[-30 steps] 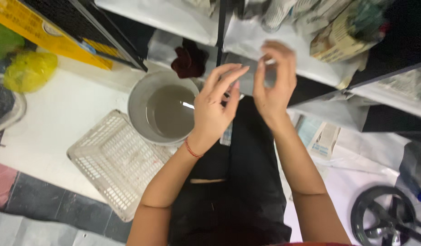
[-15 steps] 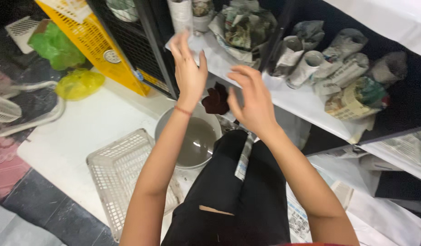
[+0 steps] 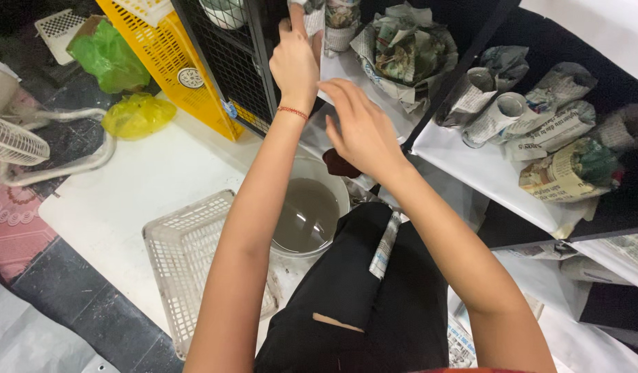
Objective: The person sits on the floor and wraps small ceramic items, including a green bowl and a glass, with newspaper. They fold the paper around each item and place the wrapped objects onto a nearby shelf.
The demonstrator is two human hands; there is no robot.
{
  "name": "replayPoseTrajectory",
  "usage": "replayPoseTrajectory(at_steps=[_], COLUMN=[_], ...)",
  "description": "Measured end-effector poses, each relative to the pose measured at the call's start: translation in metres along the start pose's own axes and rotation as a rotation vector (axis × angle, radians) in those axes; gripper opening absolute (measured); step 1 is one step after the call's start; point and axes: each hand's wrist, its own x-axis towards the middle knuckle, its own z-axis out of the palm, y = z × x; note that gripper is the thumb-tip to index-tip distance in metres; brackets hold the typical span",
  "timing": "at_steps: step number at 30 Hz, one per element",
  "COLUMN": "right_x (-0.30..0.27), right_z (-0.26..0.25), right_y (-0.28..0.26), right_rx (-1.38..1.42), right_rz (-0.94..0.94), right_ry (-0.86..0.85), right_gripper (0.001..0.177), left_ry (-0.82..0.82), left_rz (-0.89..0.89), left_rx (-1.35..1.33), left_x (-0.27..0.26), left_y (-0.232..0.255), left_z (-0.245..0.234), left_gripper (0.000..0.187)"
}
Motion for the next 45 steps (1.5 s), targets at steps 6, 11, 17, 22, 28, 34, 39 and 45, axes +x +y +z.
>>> replayPoseTrajectory(at_steps=[6,11,17,22,28,34,39,45], right_x=[-0.016,-0.043,-0.105,-0.182,-0.243,-0.249,-0.247,-0.256], right_z=[-0.004,-0.01,-0.004,-0.004,-0.014,-0.03,-0.036,-0.028], right_y=[0.009,0.002,-0.019,-0.051,-0.073,-0.083,-0.087,-0.086], right_rx=[0.169,0.338,0.473,0.678,0.274,0.081,-0.039,-0.177], right_rz=[0.189,0.24,0.27,0.728,0.557,0.355,0.27,0.265], right_ry=[-0.072,0.058,0.108,0.039,0.332,0.543,0.628,0.714], right_gripper=[0.053,0.067,0.101,0.074,0.075,0.067,0.059,0.053], left_ry=[-0.098,-0.054,-0.637,-0.991,-1.14,-0.873,-0.613,-0.6], left_rz=[-0.133,0.041,-0.222,0.011,0.493,0.54,0.386,0.314], left_rx=[-0.067,-0.164,-0.73,-0.615,-0.422,-0.546,-0.361,-0.487], left_x=[-0.008,-0.039,-0.103,-0.135,-0.139,-0.16,-0.189,-0.194], left_y=[-0.001,0.022,0.068,0.103,0.134,0.159,0.178,0.187], left_z=[-0.033,-0.123,-0.215,-0.234,-0.277,-0.314,-0.32,-0.316], left_gripper=[0.048,0.037,0.04,0.045,0.037,0.037,0.024,0.034])
